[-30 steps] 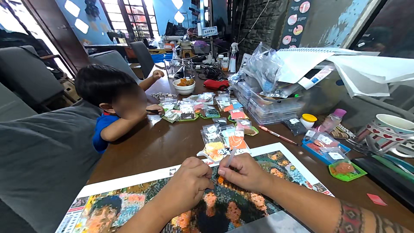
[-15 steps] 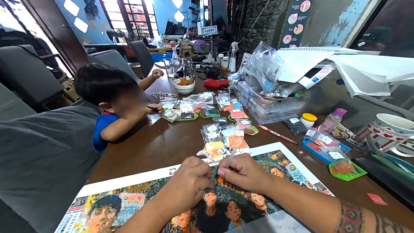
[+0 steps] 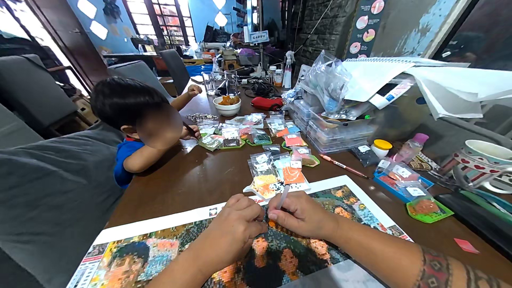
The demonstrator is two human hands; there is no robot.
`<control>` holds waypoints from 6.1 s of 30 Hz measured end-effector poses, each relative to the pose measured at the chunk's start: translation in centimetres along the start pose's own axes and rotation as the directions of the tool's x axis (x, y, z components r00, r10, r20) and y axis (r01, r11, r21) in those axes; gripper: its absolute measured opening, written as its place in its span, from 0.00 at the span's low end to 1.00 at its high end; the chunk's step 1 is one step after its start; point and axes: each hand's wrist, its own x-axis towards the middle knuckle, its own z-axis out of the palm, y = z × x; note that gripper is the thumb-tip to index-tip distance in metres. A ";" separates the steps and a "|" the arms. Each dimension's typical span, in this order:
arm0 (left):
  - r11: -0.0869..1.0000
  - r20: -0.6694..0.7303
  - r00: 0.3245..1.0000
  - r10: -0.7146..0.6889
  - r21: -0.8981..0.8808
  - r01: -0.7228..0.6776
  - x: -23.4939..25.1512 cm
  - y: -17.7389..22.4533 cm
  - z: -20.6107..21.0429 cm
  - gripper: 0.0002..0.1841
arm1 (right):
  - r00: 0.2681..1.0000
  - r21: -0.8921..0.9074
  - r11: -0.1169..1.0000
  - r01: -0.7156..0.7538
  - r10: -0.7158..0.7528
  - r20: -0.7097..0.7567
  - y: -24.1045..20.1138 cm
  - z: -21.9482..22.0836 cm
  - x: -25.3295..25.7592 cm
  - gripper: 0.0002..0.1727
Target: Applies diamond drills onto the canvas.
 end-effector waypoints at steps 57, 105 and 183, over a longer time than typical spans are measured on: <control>0.994 -0.042 0.997 0.071 0.084 -0.067 -0.3 -0.6 0.6 0.15 | 0.879 -0.112 0.921 -0.372 0.311 -0.361 3.4 -2.6 0.7 0.12; 0.998 -0.017 0.999 0.042 0.056 -0.041 -0.2 -0.4 0.1 0.14 | 0.991 0.058 0.993 -0.106 0.110 -0.078 0.0 0.2 -0.2 0.18; 0.998 -0.003 0.999 0.039 0.058 -0.039 -0.3 -0.7 0.5 0.15 | 0.870 -0.096 0.904 -0.416 0.365 -0.332 3.1 -3.1 0.7 0.13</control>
